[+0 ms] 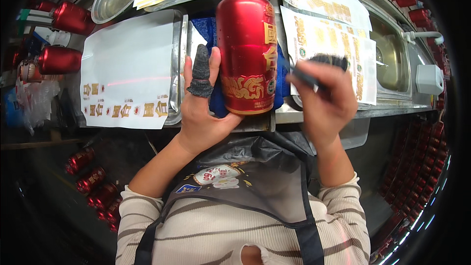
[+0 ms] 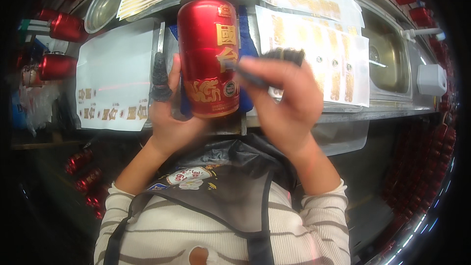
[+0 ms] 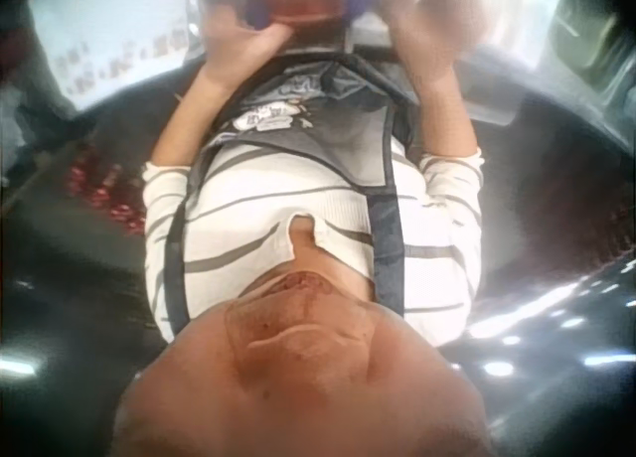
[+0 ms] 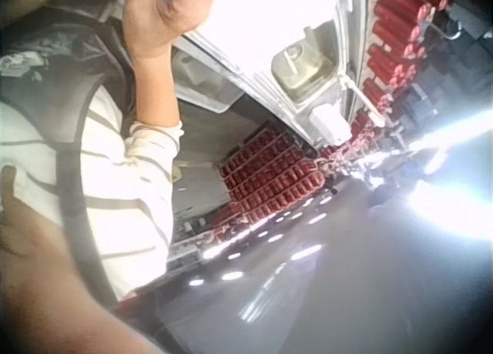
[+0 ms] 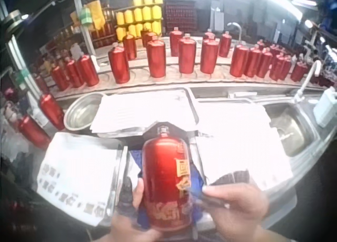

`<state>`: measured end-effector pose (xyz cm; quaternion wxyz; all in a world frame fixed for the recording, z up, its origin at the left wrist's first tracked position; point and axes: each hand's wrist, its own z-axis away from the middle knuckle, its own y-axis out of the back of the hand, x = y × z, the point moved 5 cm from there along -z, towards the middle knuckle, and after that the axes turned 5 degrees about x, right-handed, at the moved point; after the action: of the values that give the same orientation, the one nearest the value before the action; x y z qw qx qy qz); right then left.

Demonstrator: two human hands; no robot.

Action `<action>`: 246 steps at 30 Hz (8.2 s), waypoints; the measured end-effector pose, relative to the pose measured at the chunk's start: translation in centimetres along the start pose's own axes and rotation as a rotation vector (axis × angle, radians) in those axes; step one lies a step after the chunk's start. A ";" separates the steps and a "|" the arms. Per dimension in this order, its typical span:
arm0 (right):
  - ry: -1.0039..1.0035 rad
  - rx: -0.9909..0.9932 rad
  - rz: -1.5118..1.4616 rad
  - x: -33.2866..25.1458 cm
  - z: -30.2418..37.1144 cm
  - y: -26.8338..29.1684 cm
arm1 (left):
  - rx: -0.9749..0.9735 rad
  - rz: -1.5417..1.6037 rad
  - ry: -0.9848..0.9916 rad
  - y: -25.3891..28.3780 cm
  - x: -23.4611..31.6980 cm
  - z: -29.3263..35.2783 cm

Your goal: The person applies gold stickers to red cylindrical containers, smoothing each label with a blue cloth and rotating the container to ensure adhesion. The person handles multiple containers one at a time, placing finished units aside.

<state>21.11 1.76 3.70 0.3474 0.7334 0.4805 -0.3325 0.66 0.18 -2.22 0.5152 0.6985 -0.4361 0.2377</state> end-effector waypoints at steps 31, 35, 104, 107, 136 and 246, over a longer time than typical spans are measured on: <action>0.355 -0.350 0.129 -3.4 3.7 -1.8 | 0.016 -0.121 -0.302 0.1 3.2 -2.0; 0.326 -0.217 0.264 -2.3 2.4 -1.3 | 0.002 -0.158 -0.318 -0.1 3.3 -2.0; 0.017 -0.745 0.197 -2.0 -0.1 -6.4 | 1.361 -1.495 1.661 37.7 4.9 81.9; -0.152 -0.673 0.062 -2.9 1.2 -5.4 | 1.676 -1.673 1.412 38.9 5.5 76.9; -0.294 -0.418 0.076 1.7 0.1 -1.5 | 0.561 0.294 0.224 28.5 -1.5 -7.2; -0.732 -0.326 -0.172 1.8 4.6 0.0 | 0.149 0.468 0.303 -0.2 0.6 1.9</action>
<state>20.93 -1.21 -0.23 0.5781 0.4593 0.4311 -0.5187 0.94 -1.76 -2.50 0.4530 0.5712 -0.4848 0.4832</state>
